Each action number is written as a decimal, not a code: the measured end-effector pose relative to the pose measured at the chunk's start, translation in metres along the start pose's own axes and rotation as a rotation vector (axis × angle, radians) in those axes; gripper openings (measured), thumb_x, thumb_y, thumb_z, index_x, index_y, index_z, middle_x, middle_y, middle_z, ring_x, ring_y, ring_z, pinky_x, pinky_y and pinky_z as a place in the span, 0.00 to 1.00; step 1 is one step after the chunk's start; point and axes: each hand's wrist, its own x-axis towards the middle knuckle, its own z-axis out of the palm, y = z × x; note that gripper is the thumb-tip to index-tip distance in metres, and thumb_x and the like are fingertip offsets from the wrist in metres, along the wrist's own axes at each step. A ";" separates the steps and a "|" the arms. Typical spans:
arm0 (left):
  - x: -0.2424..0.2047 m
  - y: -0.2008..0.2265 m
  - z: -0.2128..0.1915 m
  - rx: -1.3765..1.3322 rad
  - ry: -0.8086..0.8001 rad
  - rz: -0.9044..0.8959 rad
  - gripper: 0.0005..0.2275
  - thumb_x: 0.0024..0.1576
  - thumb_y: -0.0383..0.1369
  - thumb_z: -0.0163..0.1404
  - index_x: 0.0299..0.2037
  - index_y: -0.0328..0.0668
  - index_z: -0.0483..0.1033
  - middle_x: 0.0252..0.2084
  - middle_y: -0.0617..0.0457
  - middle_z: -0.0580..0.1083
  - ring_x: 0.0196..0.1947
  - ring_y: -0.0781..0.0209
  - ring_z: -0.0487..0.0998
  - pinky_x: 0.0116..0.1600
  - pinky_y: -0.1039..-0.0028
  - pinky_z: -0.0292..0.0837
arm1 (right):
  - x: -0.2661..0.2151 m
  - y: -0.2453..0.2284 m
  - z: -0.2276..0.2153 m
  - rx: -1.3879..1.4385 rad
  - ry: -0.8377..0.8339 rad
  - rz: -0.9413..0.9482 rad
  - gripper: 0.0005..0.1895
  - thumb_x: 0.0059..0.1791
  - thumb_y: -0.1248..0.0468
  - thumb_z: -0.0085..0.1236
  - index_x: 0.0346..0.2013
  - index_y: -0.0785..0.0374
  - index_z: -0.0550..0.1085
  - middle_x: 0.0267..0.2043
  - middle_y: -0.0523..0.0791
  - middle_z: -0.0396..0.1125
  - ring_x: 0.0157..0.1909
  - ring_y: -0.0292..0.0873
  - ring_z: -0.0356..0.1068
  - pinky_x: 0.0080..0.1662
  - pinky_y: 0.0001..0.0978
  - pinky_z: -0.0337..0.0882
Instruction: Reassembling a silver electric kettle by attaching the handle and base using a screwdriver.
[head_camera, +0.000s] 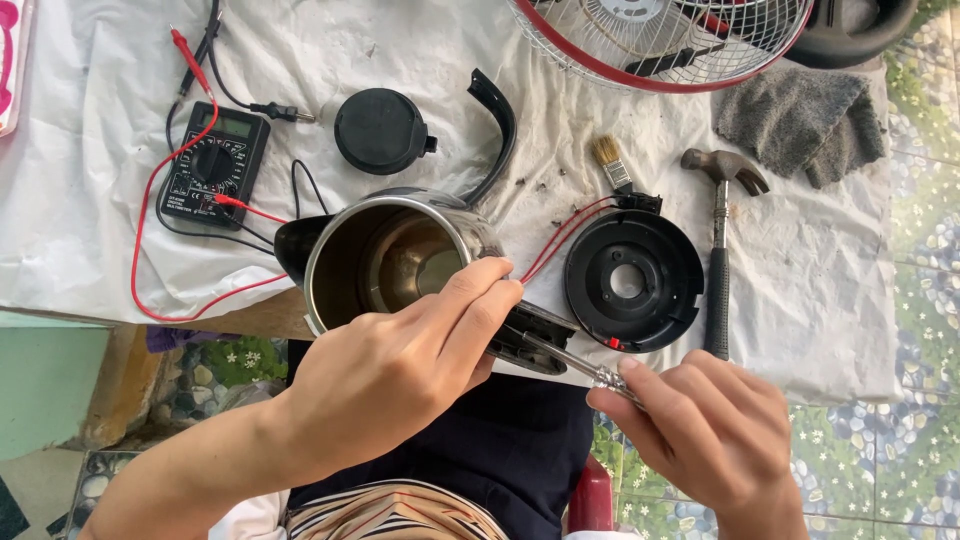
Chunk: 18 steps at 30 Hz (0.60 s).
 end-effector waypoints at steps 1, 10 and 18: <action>0.000 0.000 0.000 -0.001 -0.001 -0.001 0.21 0.50 0.26 0.58 0.54 0.30 0.70 0.60 0.45 0.74 0.37 0.66 0.83 0.27 0.75 0.72 | -0.002 -0.001 0.001 0.000 -0.001 0.001 0.11 0.43 0.64 0.73 0.32 0.66 0.78 0.19 0.41 0.66 0.20 0.36 0.60 0.26 0.29 0.63; 0.000 0.000 0.002 0.067 0.009 0.018 0.20 0.51 0.27 0.57 0.54 0.33 0.71 0.59 0.48 0.74 0.35 0.68 0.82 0.26 0.76 0.71 | -0.015 0.008 0.015 -0.072 -0.007 -0.119 0.17 0.45 0.67 0.75 0.43 0.67 0.75 0.22 0.40 0.66 0.23 0.37 0.62 0.28 0.31 0.64; -0.001 0.000 0.001 0.026 0.009 0.017 0.20 0.51 0.26 0.56 0.54 0.29 0.71 0.59 0.45 0.74 0.32 0.67 0.81 0.26 0.75 0.72 | 0.010 -0.016 0.002 0.271 -0.078 0.463 0.12 0.35 0.67 0.75 0.26 0.65 0.78 0.11 0.38 0.64 0.13 0.31 0.52 0.19 0.23 0.53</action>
